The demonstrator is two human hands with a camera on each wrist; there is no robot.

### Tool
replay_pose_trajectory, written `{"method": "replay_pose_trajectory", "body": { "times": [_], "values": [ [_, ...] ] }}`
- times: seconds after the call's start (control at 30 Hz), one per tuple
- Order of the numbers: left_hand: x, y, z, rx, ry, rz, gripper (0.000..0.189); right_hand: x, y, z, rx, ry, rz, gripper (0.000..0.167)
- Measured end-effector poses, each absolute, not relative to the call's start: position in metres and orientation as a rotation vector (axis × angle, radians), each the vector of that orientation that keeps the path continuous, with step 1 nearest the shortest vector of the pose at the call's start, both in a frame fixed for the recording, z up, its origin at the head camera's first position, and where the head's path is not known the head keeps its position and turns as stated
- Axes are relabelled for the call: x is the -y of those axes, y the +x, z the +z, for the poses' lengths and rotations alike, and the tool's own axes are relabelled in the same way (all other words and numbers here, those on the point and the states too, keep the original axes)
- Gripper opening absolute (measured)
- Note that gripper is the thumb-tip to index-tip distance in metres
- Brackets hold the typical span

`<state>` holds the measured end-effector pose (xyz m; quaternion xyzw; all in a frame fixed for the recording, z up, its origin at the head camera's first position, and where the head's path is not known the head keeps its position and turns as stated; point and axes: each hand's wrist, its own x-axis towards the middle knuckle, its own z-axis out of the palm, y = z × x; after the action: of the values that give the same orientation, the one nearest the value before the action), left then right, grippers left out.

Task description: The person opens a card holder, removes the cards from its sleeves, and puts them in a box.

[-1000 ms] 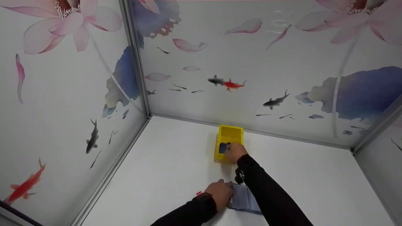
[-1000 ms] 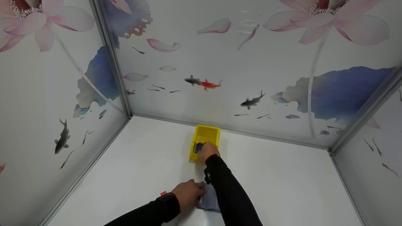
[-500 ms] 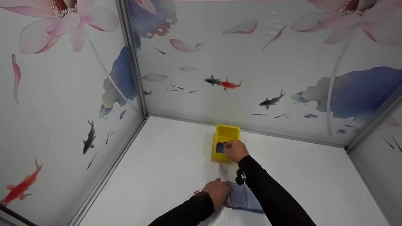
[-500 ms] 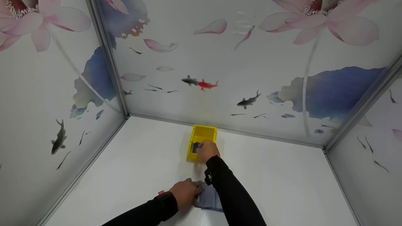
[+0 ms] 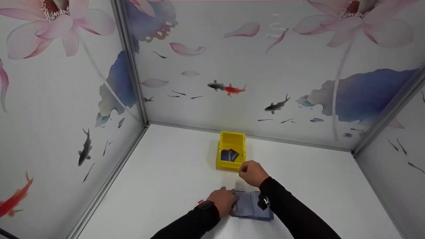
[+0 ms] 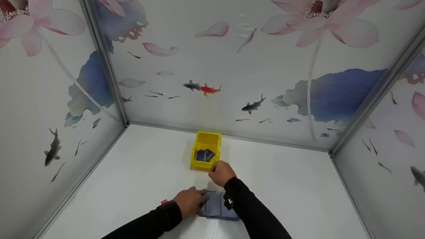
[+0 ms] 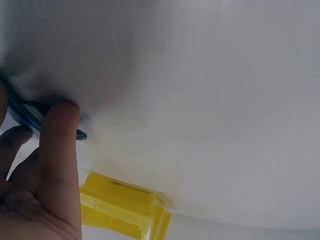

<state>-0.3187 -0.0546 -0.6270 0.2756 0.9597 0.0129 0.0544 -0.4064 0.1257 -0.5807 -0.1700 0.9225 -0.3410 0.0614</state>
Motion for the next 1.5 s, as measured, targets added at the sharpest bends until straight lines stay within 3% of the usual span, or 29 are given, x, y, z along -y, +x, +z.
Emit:
{"method": "replay_pose_trajectory", "body": {
  "times": [0.27, 0.6, 0.73, 0.9, 0.97, 1.17, 1.37, 1.5],
  "values": [
    [0.053, -0.317, -0.628, -2.924, 0.84, -0.022, 0.043, -0.144, -0.374, -0.593, -2.729, -0.608, -0.921, 0.003],
    [0.053, -0.316, -0.632, -2.946, 0.83, 0.028, 0.037, -0.142, -0.345, -0.598, -2.711, -0.631, -0.625, 0.059],
    [0.053, -0.315, -0.629, -2.942, 0.79, 0.081, 0.049, -0.139, -0.338, -0.598, -2.731, -0.575, -0.572, 0.066],
    [0.052, -0.311, -0.625, -2.928, 0.701, 0.139, 0.078, -0.142, -0.334, -0.595, -2.731, -0.564, -0.528, 0.07],
    [0.051, -0.309, -0.622, -2.926, 0.704, 0.143, 0.08, -0.145, -0.334, -0.594, -2.726, -0.548, -0.54, 0.067],
    [0.051, -0.31, -0.624, -2.959, 0.773, 0.104, 0.058, -0.157, -0.342, -0.595, -2.744, -0.457, -0.66, 0.047],
    [0.049, -0.315, -0.635, -3.002, 0.794, 0.04, 0.053, -0.168, -0.347, -0.596, -2.803, -0.435, -0.782, 0.025],
    [0.048, -0.316, -0.637, -2.998, 0.795, 0.049, 0.049, -0.173, -0.348, -0.594, -2.823, -0.447, -0.805, 0.019]
  ]
}}
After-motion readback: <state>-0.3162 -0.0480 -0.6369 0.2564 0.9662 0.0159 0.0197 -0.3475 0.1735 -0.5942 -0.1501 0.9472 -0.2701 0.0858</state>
